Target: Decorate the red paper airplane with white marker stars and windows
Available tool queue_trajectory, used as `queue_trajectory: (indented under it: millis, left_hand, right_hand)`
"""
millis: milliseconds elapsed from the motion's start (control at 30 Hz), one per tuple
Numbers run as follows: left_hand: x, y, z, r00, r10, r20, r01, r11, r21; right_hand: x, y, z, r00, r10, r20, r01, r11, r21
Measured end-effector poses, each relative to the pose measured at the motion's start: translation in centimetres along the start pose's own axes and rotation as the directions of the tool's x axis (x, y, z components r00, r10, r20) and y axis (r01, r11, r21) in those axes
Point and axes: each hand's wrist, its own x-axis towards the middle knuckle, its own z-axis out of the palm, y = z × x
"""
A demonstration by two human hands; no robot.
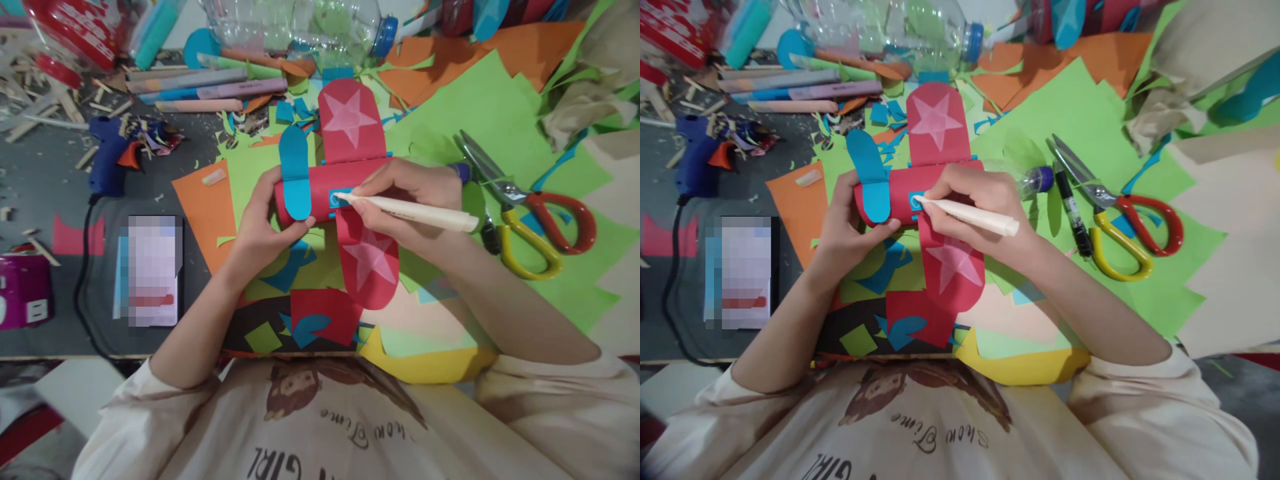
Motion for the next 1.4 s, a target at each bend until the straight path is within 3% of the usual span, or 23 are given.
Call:
queue_trajectory:
  millis: [167,400,867,1100,1400]
  left_hand:
    - [0.02,0.14,0.05,0.999,-0.049,0.005,0.049,0.999,-0.018]
    - [0.0,-0.22,0.04,1.0,-0.01,0.005,0.01,1.0,0.02]
    - [-0.12,-0.2,-0.04,1.0,-0.012,0.016,0.011,0.999,0.033]
    - [-0.13,-0.18,-0.07,1.0,-0.013,0.011,0.012,0.999,0.049]
    - [-0.09,-0.22,-0.03,1.0,-0.018,0.008,0.018,1.0,0.017]
  right_hand:
    - [-0.22,-0.24,-0.27,0.995,0.085,0.053,-0.083,0.996,-0.037]
    - [0.03,-0.28,-0.53,0.989,0.097,0.115,-0.102,0.994,0.037]
    - [0.07,0.15,-0.17,1.0,0.003,-0.002,-0.003,0.999,0.044]
    - [-0.07,-0.14,-0.63,0.983,0.158,0.089,-0.156,0.987,-0.027]
    - [-0.08,0.25,-0.44,0.995,0.067,0.076,-0.071,0.996,0.057]
